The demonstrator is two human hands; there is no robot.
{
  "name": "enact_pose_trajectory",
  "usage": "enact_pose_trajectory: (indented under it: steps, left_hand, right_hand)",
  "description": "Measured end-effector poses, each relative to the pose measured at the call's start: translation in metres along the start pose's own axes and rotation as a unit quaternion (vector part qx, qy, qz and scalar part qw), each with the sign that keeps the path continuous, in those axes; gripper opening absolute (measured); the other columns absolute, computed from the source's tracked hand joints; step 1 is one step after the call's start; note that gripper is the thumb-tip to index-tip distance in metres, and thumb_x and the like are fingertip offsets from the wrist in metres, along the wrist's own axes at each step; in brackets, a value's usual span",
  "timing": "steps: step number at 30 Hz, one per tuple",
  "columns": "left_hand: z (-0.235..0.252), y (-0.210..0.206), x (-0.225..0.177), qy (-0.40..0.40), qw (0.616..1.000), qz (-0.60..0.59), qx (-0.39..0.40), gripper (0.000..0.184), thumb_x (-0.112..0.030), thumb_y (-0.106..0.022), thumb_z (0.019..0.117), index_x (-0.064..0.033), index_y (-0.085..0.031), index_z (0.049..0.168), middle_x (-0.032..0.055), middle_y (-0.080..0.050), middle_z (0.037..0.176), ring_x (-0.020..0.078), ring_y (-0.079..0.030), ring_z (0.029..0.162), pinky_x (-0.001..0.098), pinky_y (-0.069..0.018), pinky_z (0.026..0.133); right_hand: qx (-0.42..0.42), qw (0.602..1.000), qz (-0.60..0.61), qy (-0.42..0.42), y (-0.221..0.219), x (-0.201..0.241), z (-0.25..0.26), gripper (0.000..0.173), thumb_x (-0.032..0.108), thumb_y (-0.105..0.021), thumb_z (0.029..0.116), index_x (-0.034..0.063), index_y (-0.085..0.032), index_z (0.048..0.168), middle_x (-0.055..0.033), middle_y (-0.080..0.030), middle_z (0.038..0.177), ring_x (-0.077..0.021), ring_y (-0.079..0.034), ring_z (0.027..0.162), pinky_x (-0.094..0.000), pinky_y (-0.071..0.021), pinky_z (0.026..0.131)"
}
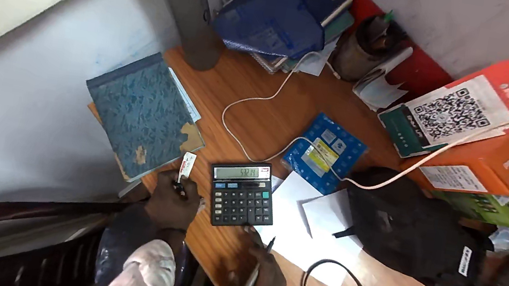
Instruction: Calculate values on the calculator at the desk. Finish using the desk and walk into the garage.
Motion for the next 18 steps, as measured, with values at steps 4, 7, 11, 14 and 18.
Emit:
enact_pose_trajectory:
  steps: [4, 7, 11, 14, 18]
  left_hand:
    - [-0.002, 0.001, 0.010, 0.021, 0.997, -0.077, -0.012, 0.028, -0.023, -0.066, 0.0904, -0.0021, -0.066, 0.109, 0.0129, -0.071, 0.081, 0.0301, -0.069, 0.068, 0.0543, -0.0552, 0.061]
    - [-0.002, 0.009, 0.020, 0.048, 0.964, -0.260, 0.029, 0.021, -0.016, -0.071, 0.0939, -0.0042, -0.069, 0.111, 0.0041, -0.072, 0.092, 0.0098, -0.068, 0.076, 0.0315, -0.0605, 0.072]
    - [-0.012, 0.028, 0.028, 0.097, 0.936, -0.324, 0.097, 0.017, -0.011, -0.075, 0.0935, -0.0020, -0.076, 0.108, 0.0039, -0.075, 0.090, 0.0063, -0.069, 0.075, 0.0256, -0.0594, 0.072]
    - [-0.008, 0.030, 0.028, 0.115, 0.933, -0.319, 0.119, 0.016, -0.012, -0.076, 0.0933, -0.0025, -0.075, 0.106, 0.0030, -0.074, 0.089, 0.0065, -0.068, 0.075, 0.0260, -0.0590, 0.073]
    - [-0.009, 0.025, 0.030, 0.107, 0.930, -0.330, 0.119, 0.014, -0.012, -0.076, 0.0930, -0.0046, -0.075, 0.105, 0.0021, -0.074, 0.084, 0.0075, -0.068, 0.069, 0.0267, -0.0600, 0.067]
  right_hand:
    - [0.002, 0.996, 0.088, 0.005, -0.004, -0.009, -0.004, 0.059, 0.057, -0.058, 0.0948, 0.0060, -0.058, 0.124, -0.0157, -0.068, 0.134, -0.0246, -0.064, 0.127, -0.0413, -0.0577, 0.101]
    - [0.022, 0.993, 0.117, -0.007, 0.002, -0.006, 0.004, 0.062, 0.056, -0.060, 0.0947, 0.0026, -0.058, 0.127, -0.0170, -0.064, 0.140, -0.0230, -0.060, 0.133, -0.0408, -0.0542, 0.107]
    - [0.004, 0.993, 0.116, -0.010, 0.003, -0.003, -0.001, 0.067, 0.057, -0.060, 0.0926, 0.0003, -0.056, 0.129, -0.0187, -0.064, 0.138, -0.0234, -0.061, 0.131, -0.0400, -0.0546, 0.105]
    - [0.009, 0.995, 0.094, -0.012, 0.002, -0.004, -0.002, 0.067, 0.052, -0.062, 0.0895, -0.0055, -0.060, 0.124, -0.0207, -0.066, 0.134, -0.0244, -0.063, 0.126, -0.0393, -0.0551, 0.102]
    - [0.024, 0.996, 0.080, -0.035, 0.002, -0.001, -0.001, 0.063, 0.043, -0.066, 0.0837, -0.0057, -0.062, 0.123, -0.0195, -0.065, 0.136, -0.0252, -0.063, 0.127, -0.0397, -0.0536, 0.104]
Point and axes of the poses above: each hand's wrist, its own z-axis towards the middle knuckle, its own y-axis out of the back of the hand, x = y × z, the point moved 3 cm from there along z, towards the middle knuckle
